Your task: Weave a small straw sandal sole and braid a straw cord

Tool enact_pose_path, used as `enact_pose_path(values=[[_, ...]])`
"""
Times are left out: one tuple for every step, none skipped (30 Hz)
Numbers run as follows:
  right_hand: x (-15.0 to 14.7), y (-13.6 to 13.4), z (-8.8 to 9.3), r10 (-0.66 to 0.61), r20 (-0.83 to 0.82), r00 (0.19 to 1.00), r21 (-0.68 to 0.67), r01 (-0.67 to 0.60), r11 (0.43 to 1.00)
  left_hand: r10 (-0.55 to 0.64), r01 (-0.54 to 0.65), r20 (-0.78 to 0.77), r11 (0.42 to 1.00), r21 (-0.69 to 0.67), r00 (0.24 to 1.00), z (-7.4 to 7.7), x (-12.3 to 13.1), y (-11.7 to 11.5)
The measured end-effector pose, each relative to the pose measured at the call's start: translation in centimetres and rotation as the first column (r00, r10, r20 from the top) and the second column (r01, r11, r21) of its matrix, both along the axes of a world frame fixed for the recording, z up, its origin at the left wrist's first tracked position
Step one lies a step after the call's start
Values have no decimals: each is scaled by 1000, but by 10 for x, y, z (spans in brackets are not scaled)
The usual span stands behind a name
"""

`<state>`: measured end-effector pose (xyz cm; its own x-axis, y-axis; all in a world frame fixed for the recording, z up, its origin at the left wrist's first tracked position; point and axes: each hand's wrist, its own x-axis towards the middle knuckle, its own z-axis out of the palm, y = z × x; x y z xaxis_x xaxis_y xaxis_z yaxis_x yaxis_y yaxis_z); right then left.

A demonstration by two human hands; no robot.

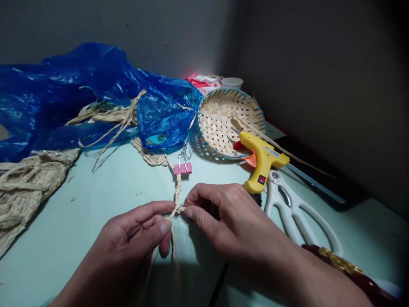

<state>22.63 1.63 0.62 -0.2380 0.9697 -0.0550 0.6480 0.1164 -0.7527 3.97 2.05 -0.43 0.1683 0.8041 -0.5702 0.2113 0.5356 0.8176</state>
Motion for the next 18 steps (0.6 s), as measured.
enact_pose_path(values=[[0,0,0,-5,9,1000,-8,5,1000,32,-32,5,999,-5,999,0,1,-1],[0,0,0,-6,21,1000,-17,6,1000,58,-58,13,998,-7,998,-1,1,-2],[-1,0,-1,-2,33,999,-31,3,1000,78,-78,22,997,-1,997,-1,2,-3],[-2,0,-1,1,41,999,-43,0,999,94,-95,24,995,10,995,-1,3,-3],[-2,0,-2,7,40,999,-52,-5,999,107,-107,15,994,26,994,-1,5,-4],[-3,0,-2,9,25,1000,-60,-8,998,111,-110,1,993,47,994,0,6,-5],[-4,0,-2,3,-2,1000,-68,-3,998,108,-106,-18,992,71,994,0,7,-5],[-5,1,-1,-12,-36,999,-76,9,997,104,-100,-40,990,98,994,0,9,-6],[-6,2,-1,-31,-76,997,-88,25,996,103,-95,-60,988,124,993,1,10,-6],[-7,3,-1,-51,-118,992,-103,39,994,101,-89,-75,985,151,992,1,11,-7],[-8,4,-2,-71,-160,985,-119,52,991,102,-85,-86,981,176,991,1,12,-7],[-9,5,-3,-89,-200,976,-136,62,989,106,-86,-94,977,196,990,1,13,-7],[-10,6,-5,-101,-239,966,-152,65,986,114,-91,-99,973,213,989,1,14,-8],[-11,6,-6,-111,-277,954,-171,65,983,123,-97,-103,969,226,987,1,14,-8],[-12,6,-9,-123,-313,942,-191,64,980,129,-102,-106,968,231,986,1,15,-8],[-13,6,-10,-134,-347,928,-209,63,976,135,-108,-104,968,228,985,2,15,-8],[-14,6,-12,-146,-379,914,-229,61,972,137,-115,-90,969,217,986,2,15,-8],[-15,5,-13,-159,-407,900,-249,58,967,137,-122,-63,972,199,989,3,16,-8]])
